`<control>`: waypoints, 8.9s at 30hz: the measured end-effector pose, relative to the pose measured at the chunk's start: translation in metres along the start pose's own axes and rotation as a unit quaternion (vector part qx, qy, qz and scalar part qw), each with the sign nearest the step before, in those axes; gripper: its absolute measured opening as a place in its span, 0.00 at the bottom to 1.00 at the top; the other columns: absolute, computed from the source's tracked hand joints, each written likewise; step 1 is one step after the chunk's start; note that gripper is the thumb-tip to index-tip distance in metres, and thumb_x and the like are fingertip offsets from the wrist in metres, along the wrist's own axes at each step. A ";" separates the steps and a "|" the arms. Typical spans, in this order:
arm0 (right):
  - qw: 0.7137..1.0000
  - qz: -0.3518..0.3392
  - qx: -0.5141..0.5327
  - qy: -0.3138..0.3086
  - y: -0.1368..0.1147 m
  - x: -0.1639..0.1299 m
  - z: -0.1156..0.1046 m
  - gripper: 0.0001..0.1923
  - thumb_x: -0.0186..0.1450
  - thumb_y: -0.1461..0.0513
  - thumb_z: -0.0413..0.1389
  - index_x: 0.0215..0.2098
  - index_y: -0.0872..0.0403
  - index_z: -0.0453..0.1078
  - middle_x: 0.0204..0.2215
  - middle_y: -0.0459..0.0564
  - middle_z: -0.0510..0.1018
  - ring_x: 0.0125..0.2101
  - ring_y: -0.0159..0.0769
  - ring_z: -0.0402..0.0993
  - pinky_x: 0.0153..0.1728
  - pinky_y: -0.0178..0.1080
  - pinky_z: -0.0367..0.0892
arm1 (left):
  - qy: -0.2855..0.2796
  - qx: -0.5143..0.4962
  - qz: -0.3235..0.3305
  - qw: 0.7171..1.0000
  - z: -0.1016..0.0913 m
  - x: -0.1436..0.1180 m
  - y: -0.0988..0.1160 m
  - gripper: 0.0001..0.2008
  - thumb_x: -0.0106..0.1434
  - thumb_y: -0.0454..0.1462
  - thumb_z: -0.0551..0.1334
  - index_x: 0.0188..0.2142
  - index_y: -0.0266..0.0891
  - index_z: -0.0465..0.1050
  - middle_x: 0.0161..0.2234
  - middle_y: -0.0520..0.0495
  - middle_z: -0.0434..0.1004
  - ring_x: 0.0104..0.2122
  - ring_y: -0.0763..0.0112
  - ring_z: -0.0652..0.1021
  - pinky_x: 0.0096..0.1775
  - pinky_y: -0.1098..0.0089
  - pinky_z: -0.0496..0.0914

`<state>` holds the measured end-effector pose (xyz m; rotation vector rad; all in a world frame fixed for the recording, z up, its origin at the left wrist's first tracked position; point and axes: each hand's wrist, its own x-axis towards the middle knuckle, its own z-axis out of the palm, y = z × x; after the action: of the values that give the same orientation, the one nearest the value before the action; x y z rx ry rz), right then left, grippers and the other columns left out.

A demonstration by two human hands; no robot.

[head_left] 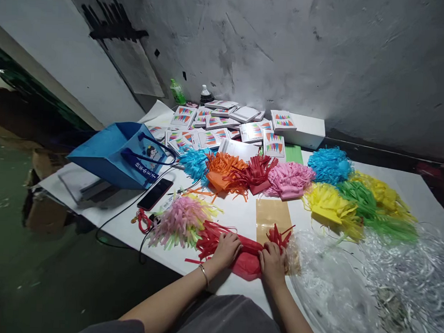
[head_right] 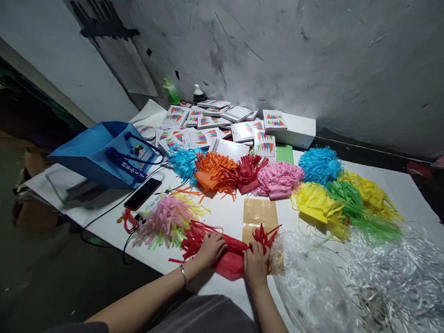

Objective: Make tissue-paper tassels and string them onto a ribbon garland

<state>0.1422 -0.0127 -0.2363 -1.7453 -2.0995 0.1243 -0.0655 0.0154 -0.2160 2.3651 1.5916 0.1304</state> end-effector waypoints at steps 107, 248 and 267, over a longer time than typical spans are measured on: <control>0.994 -0.085 0.035 -0.063 -0.009 0.012 0.019 0.06 0.64 0.64 0.56 0.31 0.51 0.74 0.33 0.47 0.77 0.39 0.39 0.67 0.53 0.50 0.48 | 0.083 0.017 0.097 0.992 0.009 -0.011 0.002 0.07 0.65 0.33 0.59 0.41 0.45 0.74 0.45 0.45 0.72 0.49 0.58 0.67 0.58 0.46 0.49; 0.887 0.263 0.115 -0.362 0.097 -0.156 -0.154 0.15 0.67 0.67 0.46 0.36 0.56 0.76 0.33 0.61 0.82 0.37 0.53 0.80 0.33 0.43 0.68 | -0.173 -0.147 0.109 0.968 0.041 0.071 0.219 0.07 0.58 0.28 0.59 0.34 0.39 0.73 0.37 0.47 0.73 0.35 0.67 0.74 0.35 0.72 0.64; 0.935 0.231 0.268 -0.002 0.085 -0.130 -0.163 0.14 0.72 0.62 0.42 0.39 0.53 0.70 0.33 0.50 0.79 0.35 0.36 0.76 0.36 0.35 0.66 | -0.223 -0.633 -0.086 0.736 -0.010 0.050 0.231 0.17 0.45 0.42 0.75 0.27 0.34 0.73 0.21 0.54 0.71 0.20 0.78 0.68 0.25 0.75 0.62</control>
<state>0.2969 -0.1497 -0.1468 -1.8273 -1.4228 0.7569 0.1581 -0.0173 -0.1446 1.0385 0.9091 0.4087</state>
